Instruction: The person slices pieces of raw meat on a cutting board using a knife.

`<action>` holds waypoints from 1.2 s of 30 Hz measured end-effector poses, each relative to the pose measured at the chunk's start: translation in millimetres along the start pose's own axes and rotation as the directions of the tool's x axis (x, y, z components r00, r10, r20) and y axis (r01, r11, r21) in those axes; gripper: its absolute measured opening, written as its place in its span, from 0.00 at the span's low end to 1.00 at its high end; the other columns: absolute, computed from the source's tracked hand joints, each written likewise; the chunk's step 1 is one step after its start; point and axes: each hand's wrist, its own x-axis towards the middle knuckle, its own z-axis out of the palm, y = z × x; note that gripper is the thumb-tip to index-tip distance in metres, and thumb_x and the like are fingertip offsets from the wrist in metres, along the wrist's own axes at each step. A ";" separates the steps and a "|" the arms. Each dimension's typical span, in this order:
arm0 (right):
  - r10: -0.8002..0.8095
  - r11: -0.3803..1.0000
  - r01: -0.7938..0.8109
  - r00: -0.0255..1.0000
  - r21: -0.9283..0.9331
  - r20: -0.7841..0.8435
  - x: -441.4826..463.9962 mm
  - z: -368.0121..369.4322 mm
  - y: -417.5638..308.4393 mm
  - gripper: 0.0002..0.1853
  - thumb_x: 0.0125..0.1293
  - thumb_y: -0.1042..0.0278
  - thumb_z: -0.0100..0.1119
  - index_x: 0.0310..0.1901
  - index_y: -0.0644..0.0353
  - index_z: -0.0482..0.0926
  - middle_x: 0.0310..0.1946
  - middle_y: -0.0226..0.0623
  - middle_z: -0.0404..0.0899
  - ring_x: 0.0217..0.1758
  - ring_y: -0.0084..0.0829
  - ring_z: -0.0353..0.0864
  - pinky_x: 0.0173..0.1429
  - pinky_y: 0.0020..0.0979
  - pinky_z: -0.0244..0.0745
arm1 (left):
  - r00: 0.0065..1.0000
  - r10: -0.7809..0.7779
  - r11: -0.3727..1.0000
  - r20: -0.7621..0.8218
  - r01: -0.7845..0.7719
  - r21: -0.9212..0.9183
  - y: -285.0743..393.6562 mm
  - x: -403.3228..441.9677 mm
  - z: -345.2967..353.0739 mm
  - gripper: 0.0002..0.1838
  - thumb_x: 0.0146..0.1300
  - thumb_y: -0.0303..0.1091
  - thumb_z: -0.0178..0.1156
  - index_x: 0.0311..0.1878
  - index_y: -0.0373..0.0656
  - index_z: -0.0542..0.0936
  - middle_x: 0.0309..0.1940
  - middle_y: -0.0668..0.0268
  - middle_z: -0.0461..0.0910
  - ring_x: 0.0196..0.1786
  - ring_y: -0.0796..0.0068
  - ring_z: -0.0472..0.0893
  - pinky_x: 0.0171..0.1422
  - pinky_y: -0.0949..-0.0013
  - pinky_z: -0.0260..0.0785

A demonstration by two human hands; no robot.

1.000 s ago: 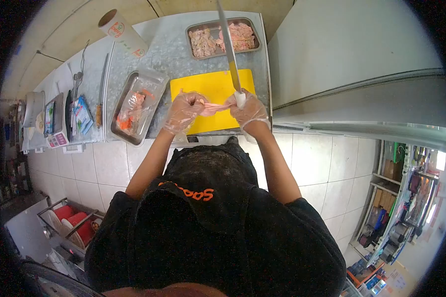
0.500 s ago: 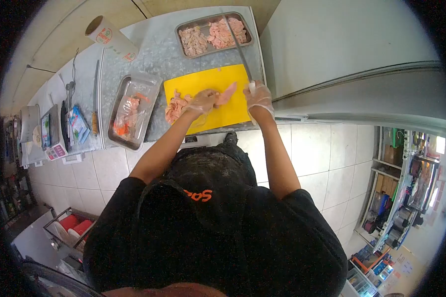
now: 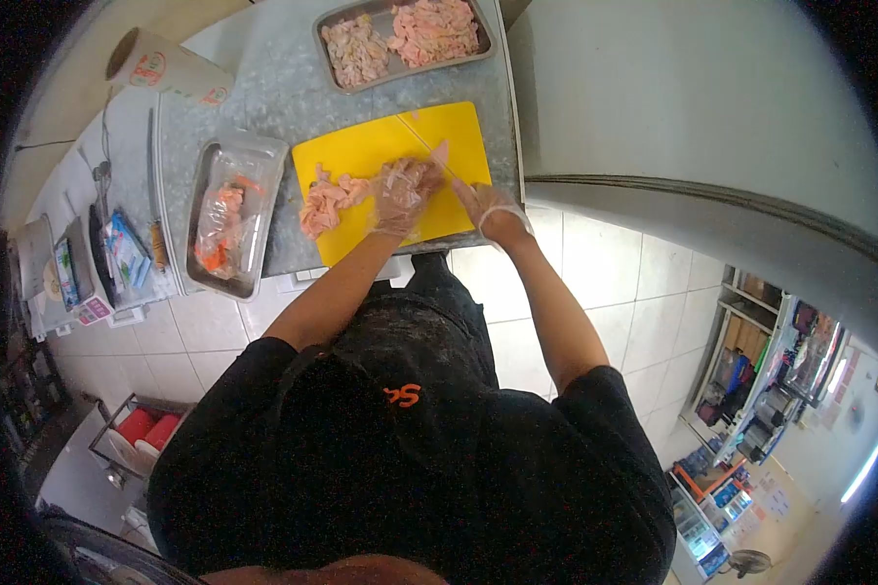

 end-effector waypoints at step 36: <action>0.378 0.840 -0.503 0.812 0.204 0.445 22.4 -13.8 -24.0 0.28 0.74 0.45 0.30 0.54 0.60 0.73 0.39 0.62 0.79 0.45 0.61 0.78 0.50 0.52 0.70 | 0.994 -0.069 0.996 -0.089 0.063 -0.061 -19.0 -24.6 -0.4 0.09 0.56 0.37 0.65 0.40 0.47 0.84 0.35 0.64 0.81 0.39 0.62 0.80 0.43 0.57 0.71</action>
